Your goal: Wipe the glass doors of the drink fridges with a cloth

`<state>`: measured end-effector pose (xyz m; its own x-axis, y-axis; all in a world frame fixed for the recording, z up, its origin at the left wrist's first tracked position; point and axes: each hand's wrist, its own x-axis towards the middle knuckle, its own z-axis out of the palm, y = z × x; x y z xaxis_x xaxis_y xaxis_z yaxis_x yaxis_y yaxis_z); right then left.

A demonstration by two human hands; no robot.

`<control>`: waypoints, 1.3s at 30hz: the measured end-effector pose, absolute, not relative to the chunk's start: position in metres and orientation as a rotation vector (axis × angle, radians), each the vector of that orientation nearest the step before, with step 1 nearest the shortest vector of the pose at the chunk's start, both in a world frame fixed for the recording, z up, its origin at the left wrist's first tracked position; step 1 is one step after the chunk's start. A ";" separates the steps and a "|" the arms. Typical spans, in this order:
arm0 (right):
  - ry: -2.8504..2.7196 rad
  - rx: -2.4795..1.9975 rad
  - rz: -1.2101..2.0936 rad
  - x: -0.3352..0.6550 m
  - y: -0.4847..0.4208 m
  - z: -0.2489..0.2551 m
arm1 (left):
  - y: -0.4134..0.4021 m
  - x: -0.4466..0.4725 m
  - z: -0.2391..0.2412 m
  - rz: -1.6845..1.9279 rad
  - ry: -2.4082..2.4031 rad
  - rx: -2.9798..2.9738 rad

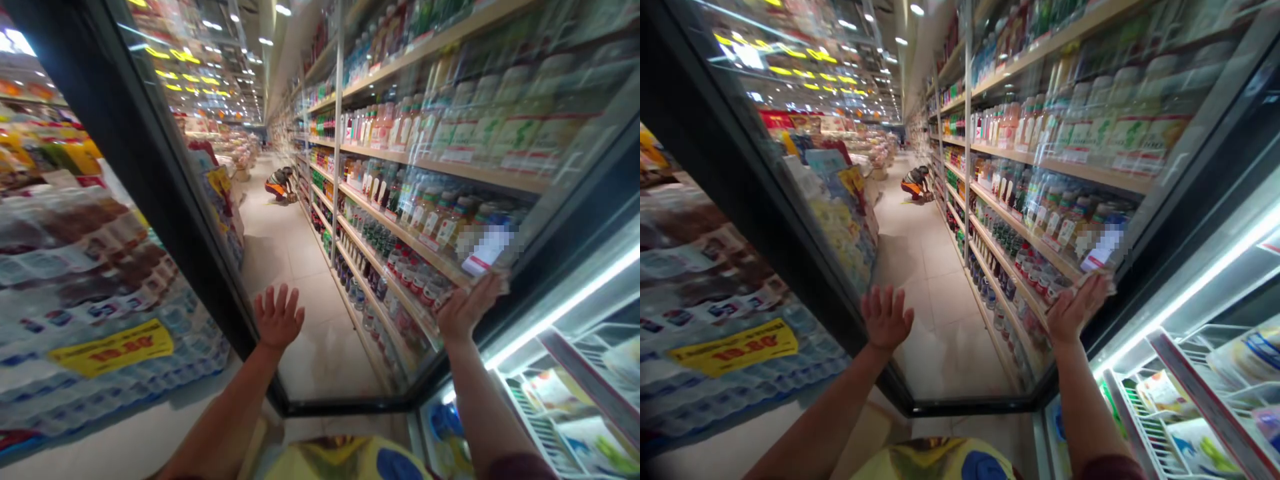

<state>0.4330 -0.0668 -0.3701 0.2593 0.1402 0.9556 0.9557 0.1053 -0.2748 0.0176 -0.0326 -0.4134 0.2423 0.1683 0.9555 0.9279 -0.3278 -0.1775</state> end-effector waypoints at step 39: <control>-1.638 -1.130 -0.930 0.281 -0.069 -0.353 | -0.026 0.011 -0.399 -1.150 -0.889 -1.660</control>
